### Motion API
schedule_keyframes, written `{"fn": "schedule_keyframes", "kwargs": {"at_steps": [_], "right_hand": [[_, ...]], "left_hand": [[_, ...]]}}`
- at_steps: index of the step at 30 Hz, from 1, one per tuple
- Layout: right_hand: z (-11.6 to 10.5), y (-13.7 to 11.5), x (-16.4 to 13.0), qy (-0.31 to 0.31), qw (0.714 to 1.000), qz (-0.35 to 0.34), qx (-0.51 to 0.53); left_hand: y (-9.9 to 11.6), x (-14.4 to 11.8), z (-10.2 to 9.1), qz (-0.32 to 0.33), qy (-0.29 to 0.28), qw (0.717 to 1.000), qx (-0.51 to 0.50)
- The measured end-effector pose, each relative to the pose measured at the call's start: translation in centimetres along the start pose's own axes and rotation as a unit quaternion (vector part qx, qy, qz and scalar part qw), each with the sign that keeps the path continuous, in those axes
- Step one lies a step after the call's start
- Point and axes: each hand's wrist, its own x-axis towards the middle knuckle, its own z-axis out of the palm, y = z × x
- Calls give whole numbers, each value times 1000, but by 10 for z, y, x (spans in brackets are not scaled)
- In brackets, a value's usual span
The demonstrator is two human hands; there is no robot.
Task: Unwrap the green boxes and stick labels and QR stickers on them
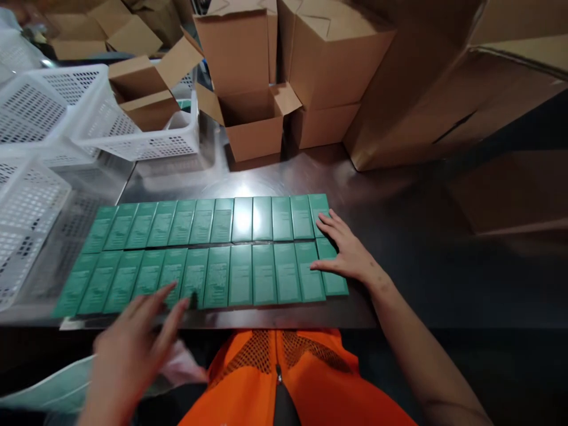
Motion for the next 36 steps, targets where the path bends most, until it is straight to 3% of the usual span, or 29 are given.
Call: {"fn": "schedule_keyframes", "kwargs": {"at_steps": [3, 6, 8, 10, 16, 25, 31, 36], "right_hand": [[3, 0, 1, 8, 1000, -7, 0], [3, 1, 1, 5, 1000, -12, -2], [2, 2, 0, -1, 1000, -16, -2], [-1, 3, 0, -13, 1000, -17, 1], [-11, 8, -5, -48, 999, -19, 15], [5, -1, -7, 1, 1000, -28, 13], [2, 2, -4, -25, 999, -33, -10], [-9, -11, -8, -29, 998, -10, -63]], "left_hand": [[66, -9, 34, 189, -60, 979, 49], [129, -14, 60, 355, -122, 925, 64], [157, -12, 73, 389, -131, 908, 88], [170, -9, 83, 386, -126, 907, 110], [169, -8, 93, 375, -114, 912, 123], [170, -5, 94, 382, -105, 910, 127], [168, 0, 99, 390, -103, 909, 107], [165, -2, 86, 365, -102, 923, 65]]}}
